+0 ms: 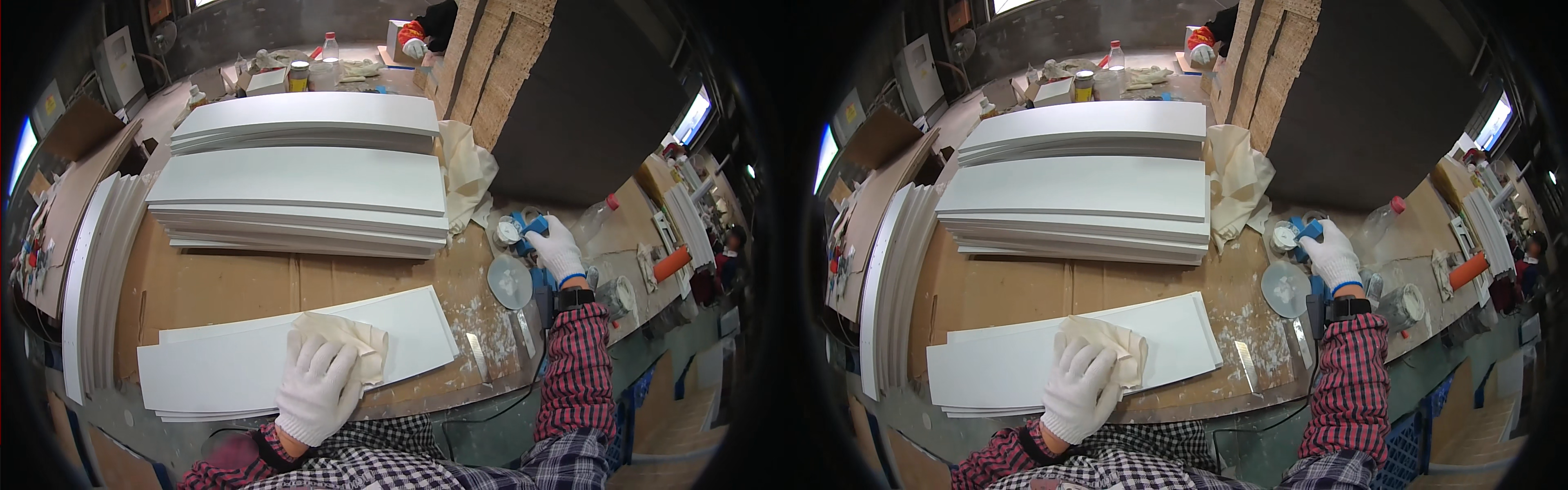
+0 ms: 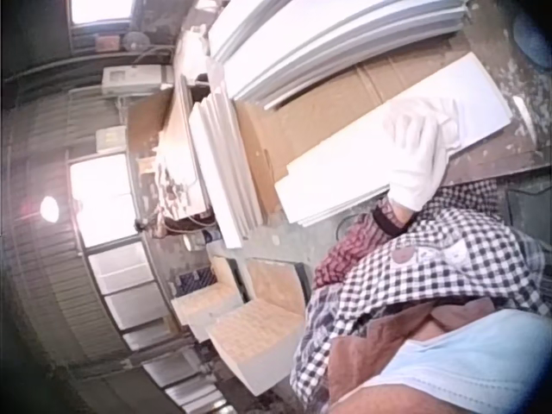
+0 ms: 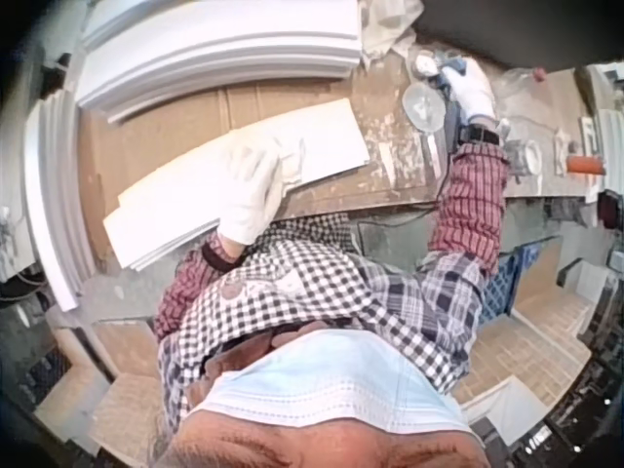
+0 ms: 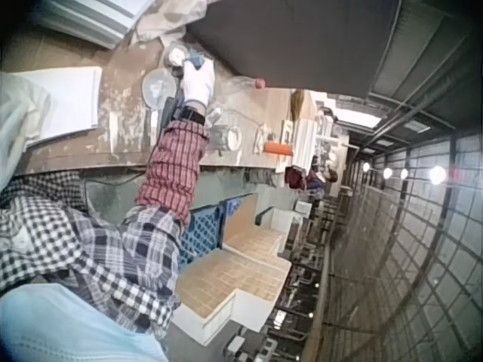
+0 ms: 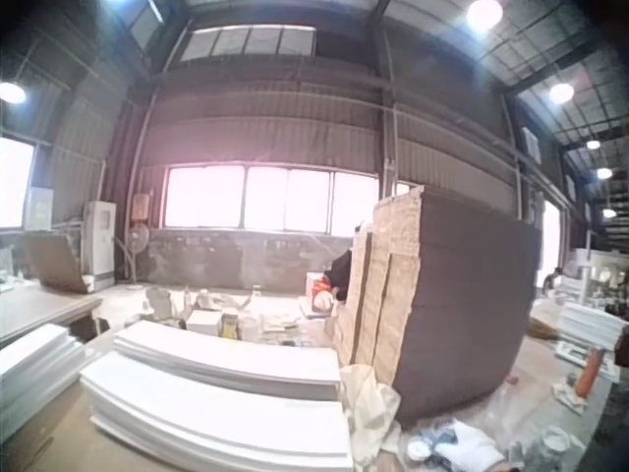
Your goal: The person wipes the surface of white rectangular panels with a cloth. They pick up a panel, wipe it, and place it back on the stack. The person also uses a small tool to scrape the surface of the panels. The person repeats this process for multiple panels.
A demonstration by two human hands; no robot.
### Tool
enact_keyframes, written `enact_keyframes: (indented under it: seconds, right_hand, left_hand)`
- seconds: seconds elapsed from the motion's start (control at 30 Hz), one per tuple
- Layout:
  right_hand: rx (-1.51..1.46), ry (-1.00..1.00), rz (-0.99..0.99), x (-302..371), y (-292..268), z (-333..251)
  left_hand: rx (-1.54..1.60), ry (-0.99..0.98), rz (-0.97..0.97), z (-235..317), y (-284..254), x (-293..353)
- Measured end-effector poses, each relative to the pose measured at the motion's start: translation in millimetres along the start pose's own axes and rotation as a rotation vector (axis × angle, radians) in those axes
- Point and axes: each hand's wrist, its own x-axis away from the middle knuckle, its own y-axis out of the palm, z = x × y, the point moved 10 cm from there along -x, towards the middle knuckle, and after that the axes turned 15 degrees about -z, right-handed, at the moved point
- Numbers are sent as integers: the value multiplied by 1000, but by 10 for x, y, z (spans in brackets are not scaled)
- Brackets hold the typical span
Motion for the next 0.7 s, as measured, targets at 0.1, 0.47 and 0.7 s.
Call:
enact_keyframes:
  seconds: [0.1, 0.47, 0.7]
  right_hand:
    - [49, 74, -74, 175, 122, 166]
    - [164, 191, -121, 282, 409, 392]
    - [159, 125, -19, 350, 355, 379]
  left_hand:
    - [-19, -2, 11, 17, -8, -1]
    - [-5, 19, 34, 30, -62, -4]
    - [-25, 12, 52, 18, -75, -35]
